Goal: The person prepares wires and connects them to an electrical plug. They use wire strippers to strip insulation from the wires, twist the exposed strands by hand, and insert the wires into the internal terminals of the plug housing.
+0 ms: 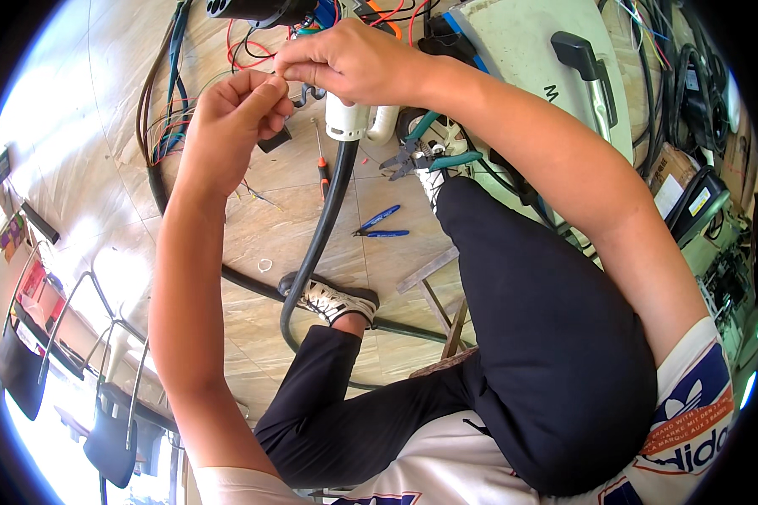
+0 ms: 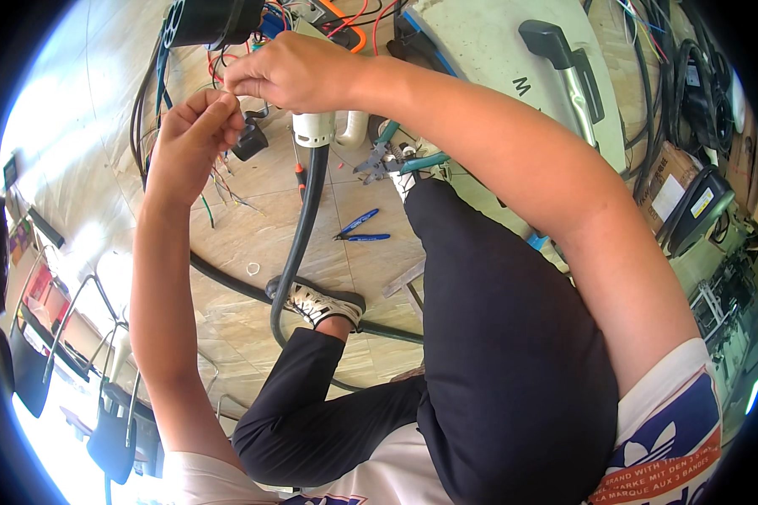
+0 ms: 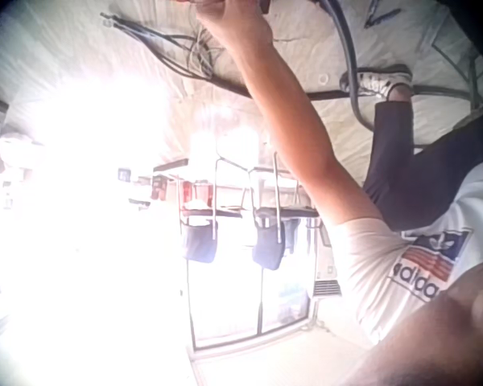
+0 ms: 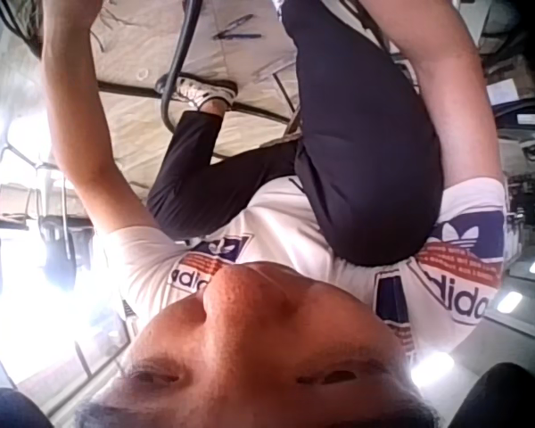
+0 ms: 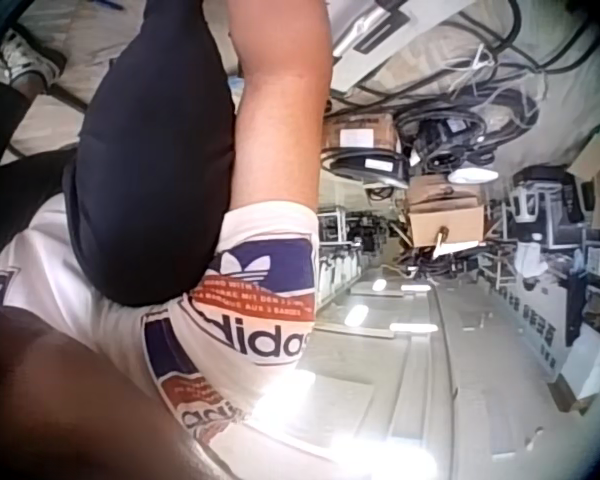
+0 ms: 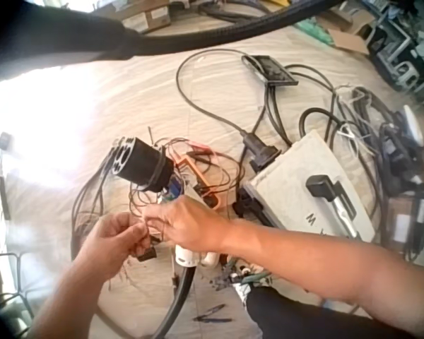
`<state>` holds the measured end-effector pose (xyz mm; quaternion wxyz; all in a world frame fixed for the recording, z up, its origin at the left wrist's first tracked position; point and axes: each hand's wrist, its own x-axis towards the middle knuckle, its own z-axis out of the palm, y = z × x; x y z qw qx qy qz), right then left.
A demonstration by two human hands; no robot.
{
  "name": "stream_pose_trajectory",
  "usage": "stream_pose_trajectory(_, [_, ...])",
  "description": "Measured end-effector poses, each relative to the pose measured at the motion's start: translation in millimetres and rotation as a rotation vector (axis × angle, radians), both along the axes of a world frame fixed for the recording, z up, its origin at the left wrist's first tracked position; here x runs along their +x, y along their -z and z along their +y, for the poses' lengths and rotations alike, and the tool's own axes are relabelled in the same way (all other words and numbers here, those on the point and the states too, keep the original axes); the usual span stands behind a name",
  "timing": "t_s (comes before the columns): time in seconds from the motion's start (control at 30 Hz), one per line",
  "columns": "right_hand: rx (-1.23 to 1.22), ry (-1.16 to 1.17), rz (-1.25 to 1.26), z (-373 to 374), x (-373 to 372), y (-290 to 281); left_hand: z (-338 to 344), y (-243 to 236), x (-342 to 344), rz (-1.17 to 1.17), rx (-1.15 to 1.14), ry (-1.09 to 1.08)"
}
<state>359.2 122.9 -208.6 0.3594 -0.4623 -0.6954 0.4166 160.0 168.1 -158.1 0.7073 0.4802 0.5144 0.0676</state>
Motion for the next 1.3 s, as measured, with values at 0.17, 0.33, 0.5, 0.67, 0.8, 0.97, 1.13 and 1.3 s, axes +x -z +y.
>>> stream_pose_trajectory(0.17, [-0.33, -0.073, 0.009, 2.4, 4.7, -22.2, -11.6, -16.4, 7.6, 0.351, 0.959, 0.466])
stream_pose_trajectory(0.33, [-0.333, -0.097, 0.035, 3.2, 4.5, -20.2, -7.7, -11.5, 4.1, 0.324, 1.352, 0.715])
stream_pose_trajectory(0.5, [-0.359, -0.123, 0.037, 7.9, 5.4, -23.9, -1.0, -14.9, -1.2, 0.31, 1.368, 0.733])
stream_pose_trajectory(0.67, [-0.347, -0.071, 0.054, 5.9, 5.0, -22.8, -7.0, -14.5, -7.4, 0.302, 0.723, 0.283])
stream_pose_trajectory(0.8, [-0.339, -0.033, 0.076, 2.8, 3.1, -22.3, -7.4, -14.8, -2.6, 0.06, -0.165, -0.237])
stream_pose_trajectory(0.97, [-0.334, -0.046, 0.027, 3.1, 2.1, -22.4, -1.9, 0.0, -4.7, -0.232, -0.613, -0.262])
stream_pose_trajectory(1.13, [-0.021, 0.022, -0.045, 0.1, 1.3, -3.5, -0.7, -0.9, 5.4, -0.25, -0.679, -0.347])
stream_pose_trajectory(1.3, [0.017, 0.023, -0.056, -0.7, 1.0, -1.1, -2.6, 2.2, 2.4, -0.31, -0.696, -0.354])
